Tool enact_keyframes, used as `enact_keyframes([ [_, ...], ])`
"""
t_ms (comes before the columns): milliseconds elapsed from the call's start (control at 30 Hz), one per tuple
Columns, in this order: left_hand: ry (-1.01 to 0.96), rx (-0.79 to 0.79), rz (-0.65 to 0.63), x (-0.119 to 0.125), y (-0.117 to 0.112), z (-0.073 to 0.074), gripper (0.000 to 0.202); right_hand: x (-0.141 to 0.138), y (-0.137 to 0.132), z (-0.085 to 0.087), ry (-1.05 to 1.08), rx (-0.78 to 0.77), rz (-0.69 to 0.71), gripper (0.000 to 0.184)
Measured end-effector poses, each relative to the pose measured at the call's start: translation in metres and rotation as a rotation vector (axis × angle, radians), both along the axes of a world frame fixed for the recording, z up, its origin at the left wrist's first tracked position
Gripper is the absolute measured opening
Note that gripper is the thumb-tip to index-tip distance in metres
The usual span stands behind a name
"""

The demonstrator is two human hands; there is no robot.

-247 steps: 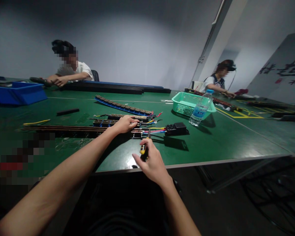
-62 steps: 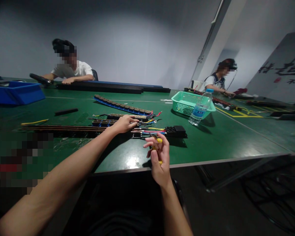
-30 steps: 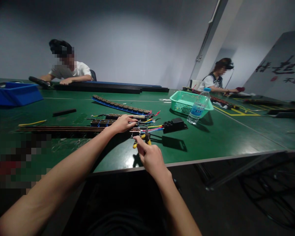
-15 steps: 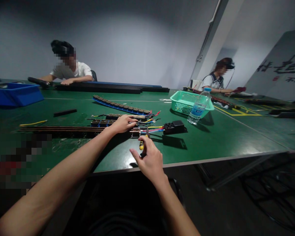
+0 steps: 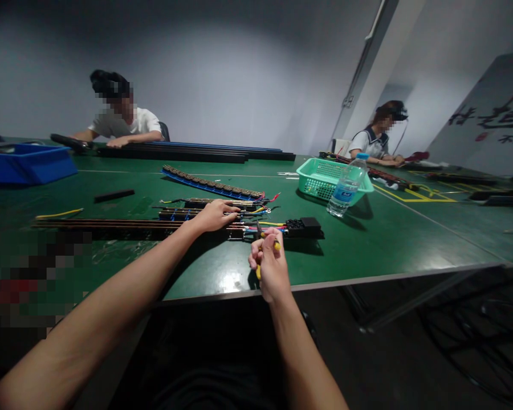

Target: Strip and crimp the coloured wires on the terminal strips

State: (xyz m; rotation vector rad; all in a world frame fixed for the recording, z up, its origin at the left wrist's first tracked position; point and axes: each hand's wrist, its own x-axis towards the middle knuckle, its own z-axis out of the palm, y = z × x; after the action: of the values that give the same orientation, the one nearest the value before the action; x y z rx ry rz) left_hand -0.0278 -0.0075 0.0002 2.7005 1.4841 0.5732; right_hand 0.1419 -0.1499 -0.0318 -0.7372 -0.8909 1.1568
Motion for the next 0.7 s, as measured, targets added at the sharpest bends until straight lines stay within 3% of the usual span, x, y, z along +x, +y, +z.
enact_keyframes([
  [133, 0.014, 0.036, -0.015, 0.0, 0.002, -0.002, 0.037, 0.0, 0.002, 0.0, 0.133, -0.003, -0.017, 0.057],
  [267, 0.017, 0.036, -0.011, 0.0, 0.002, -0.002, 0.037, -0.002, 0.002, -0.002, 0.119, 0.008, -0.055, 0.051],
  [333, 0.025, 0.021, 0.001, 0.0, 0.001, -0.002, 0.036, -0.004, -0.002, -0.003, -0.01, 0.017, -0.096, 0.046],
  [467, 0.034, 0.01, 0.033, 0.001, 0.0, 0.0, 0.035, -0.018, -0.024, -0.012, -0.535, 0.089, -0.201, 0.037],
  [567, 0.044, 0.001, 0.049, 0.001, 0.001, 0.0, 0.036, -0.03, -0.045, -0.018, -0.756, 0.174, -0.241, 0.048],
  [700, 0.037, -0.017, 0.045, 0.001, 0.002, 0.0, 0.035, -0.032, -0.053, -0.009, -0.643, 0.335, -0.115, 0.078],
])
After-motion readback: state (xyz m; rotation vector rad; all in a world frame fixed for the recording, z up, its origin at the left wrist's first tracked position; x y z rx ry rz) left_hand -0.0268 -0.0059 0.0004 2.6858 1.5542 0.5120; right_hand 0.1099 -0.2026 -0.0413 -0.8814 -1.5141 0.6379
